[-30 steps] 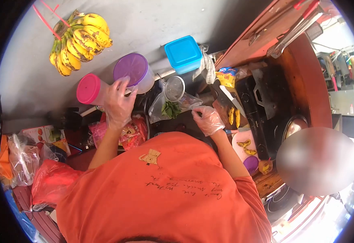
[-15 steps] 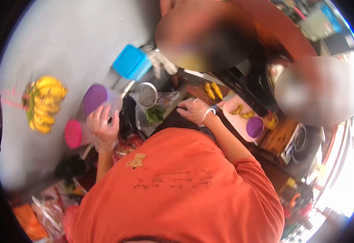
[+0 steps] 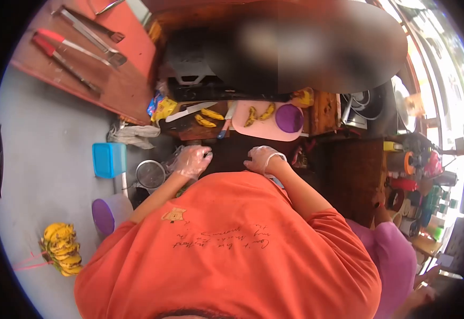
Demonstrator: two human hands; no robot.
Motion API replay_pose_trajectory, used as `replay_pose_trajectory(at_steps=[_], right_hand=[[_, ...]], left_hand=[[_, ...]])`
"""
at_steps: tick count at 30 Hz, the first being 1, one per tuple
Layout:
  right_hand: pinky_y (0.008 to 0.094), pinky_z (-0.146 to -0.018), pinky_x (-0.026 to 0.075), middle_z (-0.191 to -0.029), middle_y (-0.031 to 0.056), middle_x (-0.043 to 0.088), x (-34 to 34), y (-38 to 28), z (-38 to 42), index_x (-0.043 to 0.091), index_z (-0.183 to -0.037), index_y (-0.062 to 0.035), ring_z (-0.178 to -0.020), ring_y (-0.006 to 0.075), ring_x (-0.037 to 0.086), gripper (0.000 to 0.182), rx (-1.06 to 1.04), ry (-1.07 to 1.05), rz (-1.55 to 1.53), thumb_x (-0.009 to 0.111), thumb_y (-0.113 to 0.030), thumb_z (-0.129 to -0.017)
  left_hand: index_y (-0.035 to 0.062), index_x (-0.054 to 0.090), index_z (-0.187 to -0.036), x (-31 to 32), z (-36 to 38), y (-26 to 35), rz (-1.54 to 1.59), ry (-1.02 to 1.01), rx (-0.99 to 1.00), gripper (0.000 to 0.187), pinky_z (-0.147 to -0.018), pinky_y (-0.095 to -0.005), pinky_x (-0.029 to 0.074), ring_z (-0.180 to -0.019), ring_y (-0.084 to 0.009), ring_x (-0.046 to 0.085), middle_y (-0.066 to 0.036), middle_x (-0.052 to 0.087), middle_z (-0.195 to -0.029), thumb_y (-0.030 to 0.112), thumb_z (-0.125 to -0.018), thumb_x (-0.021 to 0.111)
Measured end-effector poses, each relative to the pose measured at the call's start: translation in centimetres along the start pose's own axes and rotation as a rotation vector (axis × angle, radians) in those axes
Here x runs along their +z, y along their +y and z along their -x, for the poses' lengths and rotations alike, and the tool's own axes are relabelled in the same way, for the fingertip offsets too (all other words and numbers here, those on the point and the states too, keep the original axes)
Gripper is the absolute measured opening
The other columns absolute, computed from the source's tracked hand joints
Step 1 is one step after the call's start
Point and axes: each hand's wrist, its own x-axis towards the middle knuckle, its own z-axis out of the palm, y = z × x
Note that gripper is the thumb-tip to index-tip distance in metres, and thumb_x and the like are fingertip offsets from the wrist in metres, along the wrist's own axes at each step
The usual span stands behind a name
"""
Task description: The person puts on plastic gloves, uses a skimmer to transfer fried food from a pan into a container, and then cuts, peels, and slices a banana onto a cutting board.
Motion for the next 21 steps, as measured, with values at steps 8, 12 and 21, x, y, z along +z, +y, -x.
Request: replay_pose_trajectory(at_steps=[8, 12, 21], right_hand=[[0.0432, -0.107, 0.047, -0.129, 0.0202, 0.067, 1.1, 10.2, 0.4, 0.068, -0.124, 0.0002, -0.122, 0.0362, 0.062, 0.051, 0.064, 0.095, -0.105, 0.057, -0.042, -0.097], [0.0429, -0.107, 0.046, -0.130, 0.0209, 0.066, -1.1, 14.1, 1.5, 0.067, -0.126, 0.0006, -0.124, 0.0368, 0.061, 0.052, 0.099, 0.102, -0.205, 0.057, -0.041, -0.097], [0.0458, -0.102, 0.048, -0.120, 0.0234, 0.069, -4.9, 18.5, 1.0, 0.070, -0.118, 0.0009, -0.115, 0.0396, 0.064, 0.047, -0.012, 0.085, -0.238, 0.057, -0.039, -0.096]], left_hand=[[0.0077, 0.075, -0.103, 7.3, -10.4, 1.9, -0.155, -0.006, -0.140, 0.022, -0.075, -0.0486, 0.057, -0.082, -0.0379, 0.070, -0.018, 0.070, -0.084, 0.018, -0.088, 0.062], [-0.0010, 0.073, -0.099, 7.0, -12.4, -1.6, -0.180, 0.284, -0.253, 0.025, -0.075, -0.0502, 0.058, -0.078, -0.0402, 0.071, -0.022, 0.071, -0.084, 0.014, -0.087, 0.057], [0.0081, 0.068, -0.127, 3.2, -12.2, -14.8, -0.578, 0.174, -0.111, 0.045, -0.096, -0.0477, 0.051, -0.107, -0.0386, 0.066, -0.018, 0.071, -0.118, 0.005, -0.084, 0.056]])
